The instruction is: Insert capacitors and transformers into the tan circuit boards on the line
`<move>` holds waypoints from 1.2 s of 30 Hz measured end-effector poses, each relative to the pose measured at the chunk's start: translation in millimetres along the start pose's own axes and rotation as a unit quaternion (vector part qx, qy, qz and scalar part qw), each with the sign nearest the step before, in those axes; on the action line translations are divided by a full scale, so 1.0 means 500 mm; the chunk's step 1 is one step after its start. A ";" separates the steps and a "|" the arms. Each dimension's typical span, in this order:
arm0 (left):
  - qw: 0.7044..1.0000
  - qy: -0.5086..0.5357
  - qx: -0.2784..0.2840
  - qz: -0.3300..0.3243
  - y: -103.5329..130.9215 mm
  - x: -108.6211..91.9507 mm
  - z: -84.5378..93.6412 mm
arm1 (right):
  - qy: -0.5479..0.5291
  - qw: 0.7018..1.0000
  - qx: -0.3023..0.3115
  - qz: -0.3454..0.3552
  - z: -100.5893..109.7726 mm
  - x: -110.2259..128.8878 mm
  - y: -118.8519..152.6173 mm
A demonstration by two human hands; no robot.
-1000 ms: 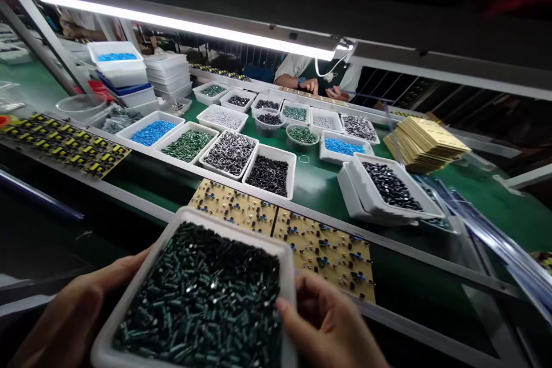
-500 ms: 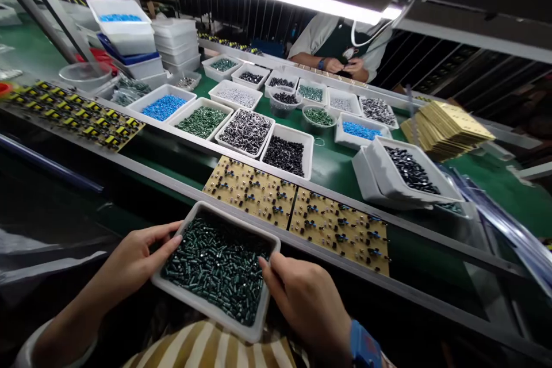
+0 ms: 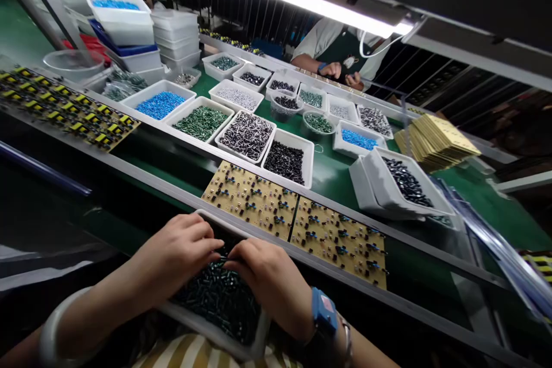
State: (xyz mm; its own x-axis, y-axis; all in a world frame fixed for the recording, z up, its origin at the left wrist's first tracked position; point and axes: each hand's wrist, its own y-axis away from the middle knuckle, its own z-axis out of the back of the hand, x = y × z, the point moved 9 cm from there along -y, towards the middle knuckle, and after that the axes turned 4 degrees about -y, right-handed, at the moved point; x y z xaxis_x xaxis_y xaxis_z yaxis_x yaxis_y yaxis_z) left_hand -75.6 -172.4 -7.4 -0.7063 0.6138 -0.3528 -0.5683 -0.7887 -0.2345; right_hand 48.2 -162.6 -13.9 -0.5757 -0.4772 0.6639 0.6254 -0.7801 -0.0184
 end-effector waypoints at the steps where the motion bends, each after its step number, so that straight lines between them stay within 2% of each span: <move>1: 0.999 -0.014 0.034 -0.022 -0.008 -0.010 -0.021 | -0.031 0.999 -0.024 -0.008 0.019 -0.005 -0.003; 4: 0.991 -0.061 0.108 -0.056 -0.021 -0.031 -0.073 | -0.080 0.993 -0.082 0.001 0.064 -0.019 -0.023; 6: 0.987 -0.080 0.128 -0.060 -0.024 -0.039 -0.089 | -0.080 0.992 -0.093 0.011 0.078 -0.030 -0.039; 11: 0.990 -0.058 0.112 -0.061 -0.023 -0.051 -0.077 | -0.035 0.994 -0.100 -0.014 0.092 -0.061 -0.058; 18: 0.995 0.006 0.099 -0.032 -0.017 -0.034 -0.071 | 0.024 0.996 -0.080 0.031 0.093 -0.040 -0.072; 23: 0.996 0.081 0.032 -0.011 -0.027 -0.009 -0.030 | 0.048 0.996 -0.073 0.022 0.089 -0.046 -0.079; 30: 0.982 0.150 -0.096 0.061 -0.026 0.064 0.041 | 0.047 0.996 -0.073 0.015 0.083 -0.050 -0.087; 33: 0.976 0.148 -0.140 0.074 -0.020 0.087 0.054 | 0.054 0.994 -0.090 0.012 0.082 -0.047 -0.087; 36: 0.976 0.136 -0.149 0.076 -0.015 0.101 0.053 | 0.062 0.992 -0.110 0.004 0.081 -0.045 -0.085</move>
State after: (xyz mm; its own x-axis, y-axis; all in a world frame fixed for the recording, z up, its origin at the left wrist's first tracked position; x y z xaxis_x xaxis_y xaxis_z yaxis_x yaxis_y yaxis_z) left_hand -118.1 -134.7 0.5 -0.6121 0.4888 -0.6216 -0.2882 -0.8699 -0.4002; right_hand 55.9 -102.3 2.4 -0.6395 -0.5194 0.5668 0.5087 -0.8387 -0.1945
